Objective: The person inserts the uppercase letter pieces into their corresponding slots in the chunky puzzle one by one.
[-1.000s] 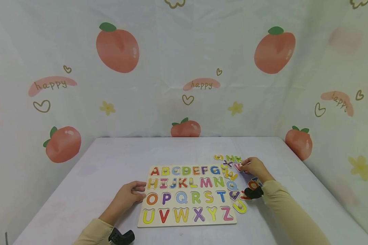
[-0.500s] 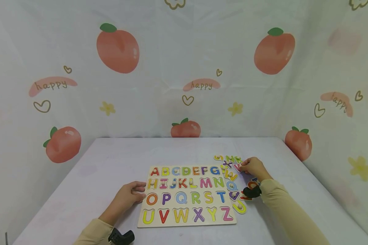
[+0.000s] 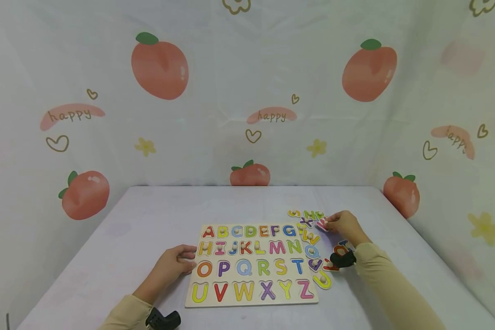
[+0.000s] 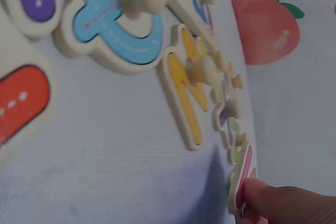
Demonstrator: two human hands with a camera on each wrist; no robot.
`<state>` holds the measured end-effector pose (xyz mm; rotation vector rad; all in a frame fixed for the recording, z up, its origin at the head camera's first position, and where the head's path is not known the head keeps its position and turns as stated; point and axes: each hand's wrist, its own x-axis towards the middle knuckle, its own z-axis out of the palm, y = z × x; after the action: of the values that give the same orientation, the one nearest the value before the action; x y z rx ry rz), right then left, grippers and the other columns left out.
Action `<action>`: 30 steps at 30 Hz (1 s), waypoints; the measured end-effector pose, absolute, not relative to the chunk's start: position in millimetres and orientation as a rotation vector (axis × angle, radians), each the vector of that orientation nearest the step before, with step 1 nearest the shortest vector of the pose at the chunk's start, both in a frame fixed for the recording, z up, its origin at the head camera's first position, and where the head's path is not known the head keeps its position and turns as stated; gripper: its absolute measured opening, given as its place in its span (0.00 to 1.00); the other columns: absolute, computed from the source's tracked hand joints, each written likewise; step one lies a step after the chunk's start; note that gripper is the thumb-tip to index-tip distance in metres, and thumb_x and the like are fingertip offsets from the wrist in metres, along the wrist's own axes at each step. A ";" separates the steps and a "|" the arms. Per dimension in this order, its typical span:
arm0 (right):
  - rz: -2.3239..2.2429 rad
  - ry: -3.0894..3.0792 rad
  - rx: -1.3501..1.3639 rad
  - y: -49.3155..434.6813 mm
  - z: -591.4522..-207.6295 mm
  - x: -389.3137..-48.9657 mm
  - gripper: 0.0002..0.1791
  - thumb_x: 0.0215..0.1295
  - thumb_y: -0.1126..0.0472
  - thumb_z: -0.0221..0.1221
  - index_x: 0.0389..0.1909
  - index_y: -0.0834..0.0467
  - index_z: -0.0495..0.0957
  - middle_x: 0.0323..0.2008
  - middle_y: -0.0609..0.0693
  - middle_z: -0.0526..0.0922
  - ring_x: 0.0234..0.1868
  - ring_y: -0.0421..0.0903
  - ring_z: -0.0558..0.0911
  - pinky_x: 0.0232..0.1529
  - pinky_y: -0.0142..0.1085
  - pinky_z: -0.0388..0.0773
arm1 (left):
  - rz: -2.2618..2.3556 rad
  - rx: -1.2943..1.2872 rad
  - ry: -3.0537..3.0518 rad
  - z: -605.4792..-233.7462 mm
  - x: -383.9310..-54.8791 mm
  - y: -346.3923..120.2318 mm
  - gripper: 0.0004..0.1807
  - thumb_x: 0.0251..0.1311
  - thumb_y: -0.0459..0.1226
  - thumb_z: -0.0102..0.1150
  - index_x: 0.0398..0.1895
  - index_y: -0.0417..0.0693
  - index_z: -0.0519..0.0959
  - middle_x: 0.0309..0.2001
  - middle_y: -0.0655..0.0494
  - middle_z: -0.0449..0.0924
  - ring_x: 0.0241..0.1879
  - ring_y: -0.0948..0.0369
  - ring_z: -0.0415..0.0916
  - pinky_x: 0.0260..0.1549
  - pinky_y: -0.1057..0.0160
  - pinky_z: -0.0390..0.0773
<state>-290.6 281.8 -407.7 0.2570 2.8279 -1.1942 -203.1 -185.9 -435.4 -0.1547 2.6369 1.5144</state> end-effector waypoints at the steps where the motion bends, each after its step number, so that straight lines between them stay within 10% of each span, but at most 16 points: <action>1: -1.207 2.829 0.238 281.7 -405.5 -289.9 0.10 0.61 0.66 0.63 0.37 0.70 0.80 0.27 0.52 0.85 0.26 0.40 0.78 0.28 0.31 0.73 | 1.515 -0.156 2.635 -435.1 -203.2 -185.9 0.24 0.52 0.25 0.64 0.55 0.32 0.75 0.42 0.46 0.80 0.34 0.62 0.78 0.32 0.64 0.83; 18: -1.225 2.792 -0.211 252.4 -391.0 -293.9 0.14 0.64 0.59 0.62 0.44 0.65 0.80 0.36 0.53 0.84 0.37 0.45 0.82 0.46 0.44 0.80 | 1.500 -0.174 2.638 -438.0 -205.5 -185.1 0.24 0.52 0.25 0.64 0.56 0.32 0.75 0.41 0.46 0.80 0.33 0.62 0.78 0.32 0.64 0.83; 30: -1.112 2.662 -0.674 216.8 -396.6 -298.4 0.08 0.62 0.61 0.63 0.38 0.61 0.81 0.34 0.48 0.83 0.34 0.42 0.79 0.39 0.31 0.79 | 1.511 -0.180 2.642 -438.7 -204.9 -184.8 0.24 0.51 0.25 0.64 0.55 0.32 0.75 0.41 0.46 0.80 0.33 0.62 0.78 0.31 0.64 0.83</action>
<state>-298.4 216.8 -396.6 -0.6739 2.6621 -1.1122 -204.9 -184.8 -438.7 -0.1802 2.6424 1.5112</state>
